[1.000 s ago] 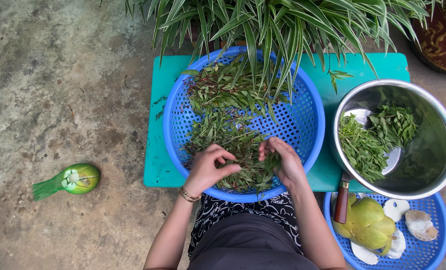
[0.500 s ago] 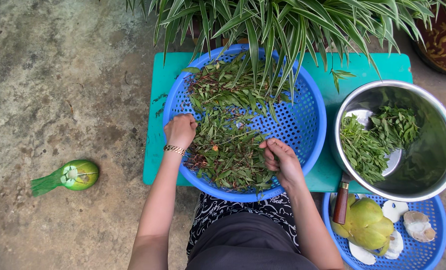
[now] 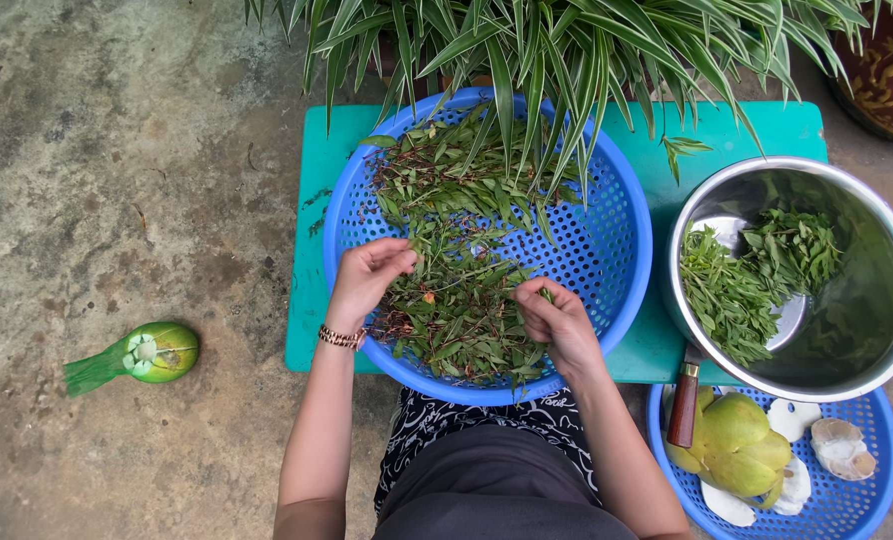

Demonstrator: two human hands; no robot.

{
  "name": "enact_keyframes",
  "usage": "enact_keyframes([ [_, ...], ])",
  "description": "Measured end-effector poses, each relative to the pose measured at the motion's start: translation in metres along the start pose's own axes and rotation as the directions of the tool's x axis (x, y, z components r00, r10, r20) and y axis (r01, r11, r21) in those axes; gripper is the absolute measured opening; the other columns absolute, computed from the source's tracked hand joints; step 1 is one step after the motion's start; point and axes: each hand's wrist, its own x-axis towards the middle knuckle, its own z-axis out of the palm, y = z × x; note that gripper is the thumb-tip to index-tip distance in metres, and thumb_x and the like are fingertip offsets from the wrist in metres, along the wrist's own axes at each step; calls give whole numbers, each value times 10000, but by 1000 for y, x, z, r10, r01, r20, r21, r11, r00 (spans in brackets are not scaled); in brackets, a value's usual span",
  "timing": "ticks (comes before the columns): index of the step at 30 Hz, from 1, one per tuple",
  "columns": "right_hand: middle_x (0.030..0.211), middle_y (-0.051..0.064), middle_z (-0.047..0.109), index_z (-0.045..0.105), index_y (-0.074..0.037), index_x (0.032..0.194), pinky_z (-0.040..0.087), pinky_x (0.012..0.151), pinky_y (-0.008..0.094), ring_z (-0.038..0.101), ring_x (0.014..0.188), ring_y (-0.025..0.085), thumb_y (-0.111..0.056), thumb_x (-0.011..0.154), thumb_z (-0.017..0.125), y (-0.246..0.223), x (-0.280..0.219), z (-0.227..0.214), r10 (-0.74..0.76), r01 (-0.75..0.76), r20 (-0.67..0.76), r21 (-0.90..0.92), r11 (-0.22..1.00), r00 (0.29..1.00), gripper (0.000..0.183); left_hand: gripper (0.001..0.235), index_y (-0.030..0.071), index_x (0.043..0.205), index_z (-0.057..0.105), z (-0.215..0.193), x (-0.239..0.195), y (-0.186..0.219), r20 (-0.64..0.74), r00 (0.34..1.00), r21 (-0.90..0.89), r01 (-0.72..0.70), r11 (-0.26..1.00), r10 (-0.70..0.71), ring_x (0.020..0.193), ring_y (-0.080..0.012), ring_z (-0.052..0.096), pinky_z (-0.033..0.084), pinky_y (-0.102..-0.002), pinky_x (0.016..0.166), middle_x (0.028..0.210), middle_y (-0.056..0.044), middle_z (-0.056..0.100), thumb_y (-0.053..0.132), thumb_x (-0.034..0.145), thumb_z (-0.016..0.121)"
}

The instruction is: The person sits at a low table outdoors and manually separates green leaves from stems. They pick up bunches of leafy greens from a blue plastic basket, strip the leaves from the stems by hand, and place the leaves into a stainless steel bowl. The stems are discarded back into the basket.

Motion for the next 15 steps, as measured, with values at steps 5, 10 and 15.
enact_keyframes([
  [5,728,-79,556,726,-23,1055,242,458,219,350,512,19,-57,904,717,-16,0,35,-70,55,-56,-237,970,996,154,218,-11,1156,725,38,-22,9,211,978,-184,49,982,-10,860,-123,719,587,-272,791,1027,-92,794,79,960,697],
  [10,857,-53,669,749,-38,1042,430,648,188,566,724,-2,-83,909,755,-24,-3,32,-279,262,1,-350,899,960,141,208,-15,1146,725,78,-28,19,413,911,-244,94,965,15,894,-110,699,575,-272,836,1033,-74,770,121,995,678],
  [15,808,7,675,774,-25,967,348,560,198,500,645,35,-71,916,772,-24,-19,-12,-283,204,-180,-362,910,942,69,292,18,1280,666,102,-27,36,479,877,-233,109,966,16,942,-103,680,553,-267,884,1108,-66,760,147,1020,630],
])
